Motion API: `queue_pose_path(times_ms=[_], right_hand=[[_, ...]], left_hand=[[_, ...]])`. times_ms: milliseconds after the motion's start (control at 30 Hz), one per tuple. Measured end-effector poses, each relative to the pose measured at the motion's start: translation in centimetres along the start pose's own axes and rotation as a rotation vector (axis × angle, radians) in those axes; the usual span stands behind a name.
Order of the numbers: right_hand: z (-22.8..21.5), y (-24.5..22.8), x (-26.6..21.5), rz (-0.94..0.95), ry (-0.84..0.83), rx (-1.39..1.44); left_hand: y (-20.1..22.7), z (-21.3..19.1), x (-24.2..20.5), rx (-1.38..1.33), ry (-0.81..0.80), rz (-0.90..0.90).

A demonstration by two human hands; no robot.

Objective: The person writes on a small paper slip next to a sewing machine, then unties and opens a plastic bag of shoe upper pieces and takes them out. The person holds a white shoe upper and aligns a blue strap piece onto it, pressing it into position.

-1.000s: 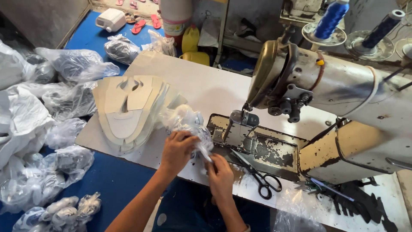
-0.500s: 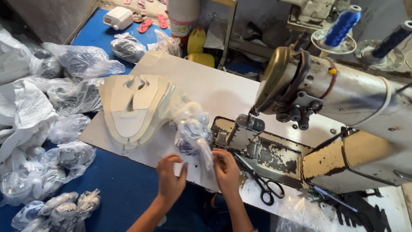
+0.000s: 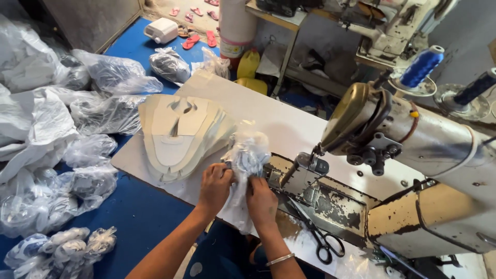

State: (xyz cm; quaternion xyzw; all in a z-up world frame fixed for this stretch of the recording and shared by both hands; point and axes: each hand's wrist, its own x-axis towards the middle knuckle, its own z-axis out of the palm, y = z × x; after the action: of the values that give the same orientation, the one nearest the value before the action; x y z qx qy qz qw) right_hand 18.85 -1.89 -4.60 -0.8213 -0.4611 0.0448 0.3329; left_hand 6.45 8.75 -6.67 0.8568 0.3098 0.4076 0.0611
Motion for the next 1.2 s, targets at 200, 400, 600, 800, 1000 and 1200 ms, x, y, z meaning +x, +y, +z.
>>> queue_pose_path(times_ms=[200, 400, 600, 800, 1000, 1200], right_hand=[[-3.8, -0.7, -1.0, -0.049, 0.188, 0.128], [-5.4, 1.4, -1.7, 0.257, 0.304, 0.394], [-4.4, 1.3, -4.2, -0.038, 0.390, 0.292], [-4.3, -1.8, -5.0, -0.455, 0.205, 0.145], [-3.3, 3.0, -4.3, -0.164, 0.256, 0.146], [-7.0, 6.4, -3.9, 0.312, 0.367, 0.386]], left_hand=[[-0.5, -3.5, 0.9, -0.501, 0.064, -0.122], [-2.5, -5.5, 0.7, -0.602, 0.174, -0.374], [-0.6, -4.2, -4.2, -0.240, 0.091, -0.108], [3.0, -4.5, -2.6, -0.012, 0.014, 0.036], [-1.4, -3.1, -1.3, 0.072, -0.035, 0.068], [-6.6, -5.1, -1.9, -0.254, 0.080, -0.154]])
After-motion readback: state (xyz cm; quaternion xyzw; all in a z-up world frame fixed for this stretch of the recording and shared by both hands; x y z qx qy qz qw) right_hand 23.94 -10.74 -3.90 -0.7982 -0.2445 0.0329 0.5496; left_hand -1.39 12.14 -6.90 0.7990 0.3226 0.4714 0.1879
